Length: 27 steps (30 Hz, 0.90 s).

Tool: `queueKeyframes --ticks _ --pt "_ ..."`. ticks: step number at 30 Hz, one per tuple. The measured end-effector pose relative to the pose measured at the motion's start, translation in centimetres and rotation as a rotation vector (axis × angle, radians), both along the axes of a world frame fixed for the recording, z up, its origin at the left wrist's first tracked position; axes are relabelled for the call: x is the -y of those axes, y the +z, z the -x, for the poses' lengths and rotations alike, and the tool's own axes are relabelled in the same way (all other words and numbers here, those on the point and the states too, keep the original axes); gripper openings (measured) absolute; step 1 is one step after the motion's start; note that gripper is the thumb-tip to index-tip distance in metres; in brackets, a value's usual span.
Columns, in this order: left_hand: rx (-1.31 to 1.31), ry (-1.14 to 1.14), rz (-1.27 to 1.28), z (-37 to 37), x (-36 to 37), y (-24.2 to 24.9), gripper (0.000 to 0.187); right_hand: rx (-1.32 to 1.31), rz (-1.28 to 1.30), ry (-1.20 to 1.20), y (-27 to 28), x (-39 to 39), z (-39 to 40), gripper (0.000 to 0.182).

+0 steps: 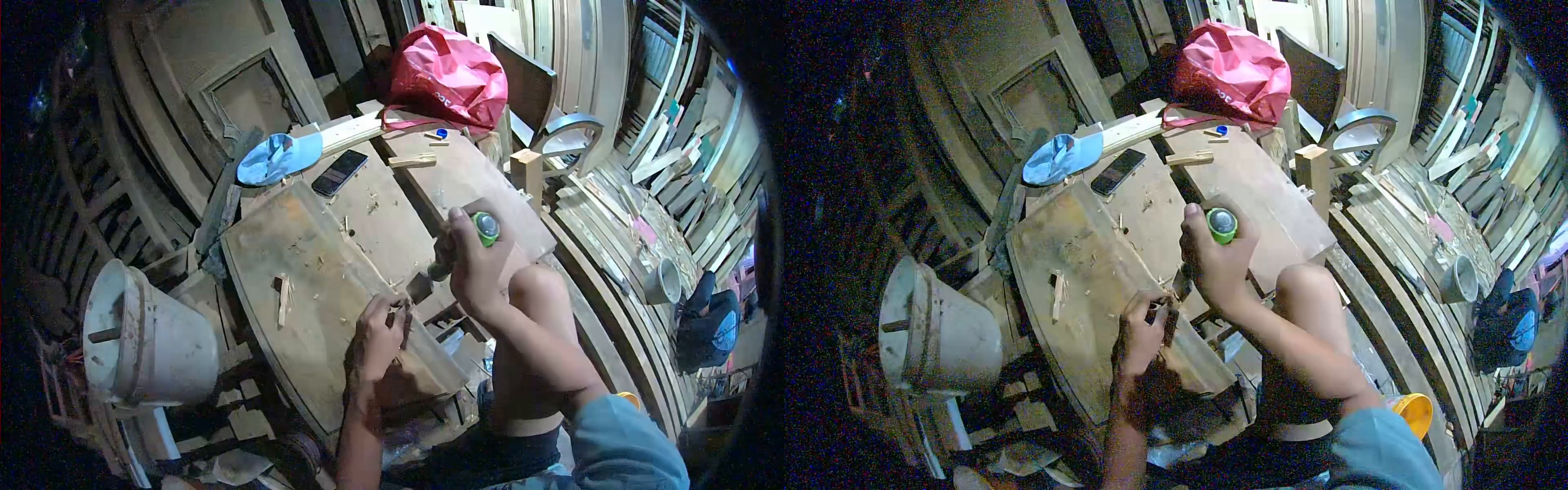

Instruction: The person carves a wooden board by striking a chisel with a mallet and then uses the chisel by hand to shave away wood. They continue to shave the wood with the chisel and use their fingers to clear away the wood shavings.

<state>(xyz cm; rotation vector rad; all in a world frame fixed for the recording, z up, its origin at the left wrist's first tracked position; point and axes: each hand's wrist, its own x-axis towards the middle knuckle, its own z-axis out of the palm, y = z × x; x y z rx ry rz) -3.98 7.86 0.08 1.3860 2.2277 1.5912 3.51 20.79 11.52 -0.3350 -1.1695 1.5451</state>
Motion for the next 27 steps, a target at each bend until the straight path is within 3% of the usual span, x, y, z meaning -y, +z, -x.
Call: queueKeyframes --ticks 5,7,8,11,14,17,27 --pt "0.029 0.018 0.073 -0.5 0.1 0.9 0.021 0.013 0.079 0.032 0.2 0.1 -0.2 0.019" --pt "0.033 0.004 0.054 -0.5 -0.1 0.9 0.02 0.147 -0.077 -0.089 -1.2 -0.3 0.1 0.018" --pt "0.04 0.0 0.036 -0.4 0.1 0.8 0.019 0.065 0.063 0.048 1.0 0.8 -0.6 0.017" --pt "0.016 -0.023 0.012 -0.2 0.2 0.7 0.017 0.019 0.055 0.057 0.0 0.1 -0.2 0.016" --pt "0.047 -0.025 0.045 -0.5 0.0 1.2 0.017 0.187 -0.029 0.025 -1.3 0.4 0.3 0.014" --pt "0.0 0.019 0.096 -0.3 0.3 0.9 0.015 0.021 0.038 0.03 0.3 0.7 0.0 0.015" --pt "0.015 0.008 0.137 -0.2 0.3 0.6 0.014 0.128 0.018 -0.022 -0.3 0.5 -0.2 0.017"
